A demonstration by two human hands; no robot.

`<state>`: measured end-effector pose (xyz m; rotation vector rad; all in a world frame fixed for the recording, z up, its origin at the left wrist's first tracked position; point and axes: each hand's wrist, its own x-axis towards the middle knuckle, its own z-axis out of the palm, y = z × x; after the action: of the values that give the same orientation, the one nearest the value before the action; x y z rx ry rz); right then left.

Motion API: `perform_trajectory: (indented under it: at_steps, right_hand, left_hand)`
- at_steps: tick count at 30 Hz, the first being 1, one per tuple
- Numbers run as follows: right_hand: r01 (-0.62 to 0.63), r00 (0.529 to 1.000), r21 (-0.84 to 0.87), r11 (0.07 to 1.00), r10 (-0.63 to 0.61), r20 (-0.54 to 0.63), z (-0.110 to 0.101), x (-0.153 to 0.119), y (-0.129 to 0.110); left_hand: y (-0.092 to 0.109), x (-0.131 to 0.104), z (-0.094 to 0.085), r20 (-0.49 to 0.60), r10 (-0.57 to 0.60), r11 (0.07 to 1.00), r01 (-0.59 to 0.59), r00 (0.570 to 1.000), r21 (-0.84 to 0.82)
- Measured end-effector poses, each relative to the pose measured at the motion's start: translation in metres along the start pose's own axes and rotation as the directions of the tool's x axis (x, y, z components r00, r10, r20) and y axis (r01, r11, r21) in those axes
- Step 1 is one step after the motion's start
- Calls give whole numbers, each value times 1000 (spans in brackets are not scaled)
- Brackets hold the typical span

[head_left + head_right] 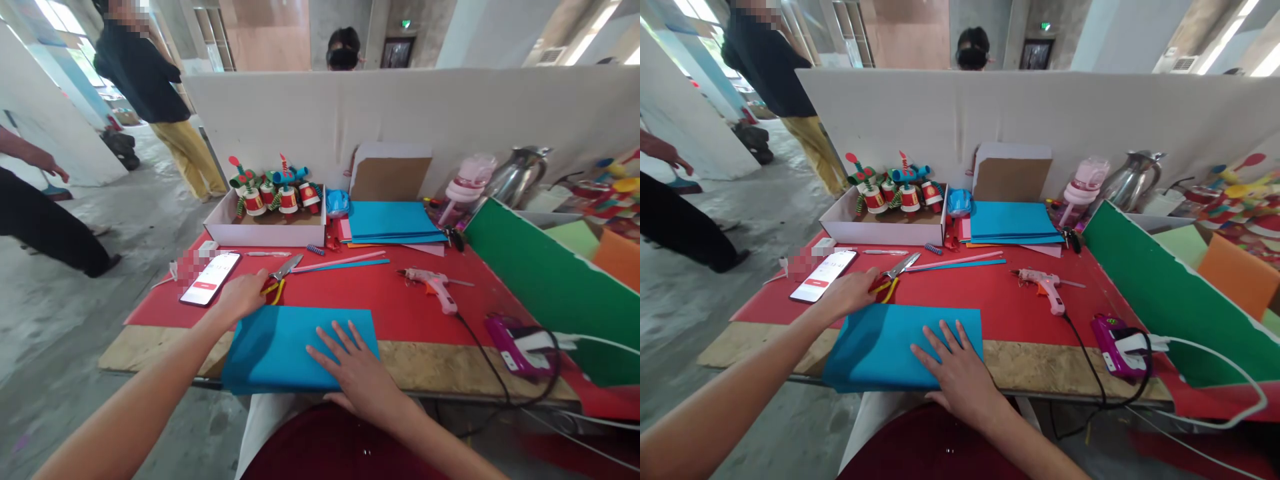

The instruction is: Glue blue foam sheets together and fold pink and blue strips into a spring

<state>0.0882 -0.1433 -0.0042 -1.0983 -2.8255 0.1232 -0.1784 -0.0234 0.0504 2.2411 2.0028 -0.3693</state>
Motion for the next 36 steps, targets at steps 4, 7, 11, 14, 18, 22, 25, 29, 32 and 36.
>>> perform_trajectory:
  at_steps: [4, 7, 11, 14, 18, 22, 25, 29, 32, 36]
  right_hand:
    - [-2, 1000, 8, 1000, 2, 10, -2, 0, 0]
    - [-11, 1000, 12, 1000, 11, 6, -1, 0, 0]
    - [-10, 1000, 11, 1000, 10, -2, 0, 0, 0]
    - [-9, 1000, 0, 1000, 9, -21, 1, 0, -1]
    - [-11, 999, -21, 1000, 10, -50, 1, 0, -1]
    - [-3, 998, -34, 999, 1, -64, 3, 0, 0]
    - [-1, 997, -42, 999, -2, -76, 6, 0, 0]
    - [-12, 997, -42, 999, 9, -77, 10, 0, 0]
    - [-27, 997, -36, 999, 25, -70, 12, 2, -2]
    - [-25, 999, -23, 999, 24, -43, 11, 12, -7]
  left_hand:
    - [-12, 23, -4, -50, 53, 998, -51, 997, 46]
    - [-14, 40, -6, -73, 85, 996, -83, 994, 33]
    - [-14, 41, -7, -194, 105, 994, -110, 975, -19]
    - [-25, 18, -3, -284, 72, 994, -92, 956, -58]
    - [-50, -36, 18, -210, -83, 992, 61, 974, -109]
    - [-56, -92, 44, -128, -144, 963, 109, 981, -247]
    - [-43, -117, 57, -118, -141, 935, 93, 983, -342]
    - [-20, -127, 63, -160, -153, 910, 76, 975, -407]
    - [-14, -125, 67, -178, -166, 912, 83, 970, -401]
    - [-17, -125, 71, -240, -193, 939, 108, 951, -325]
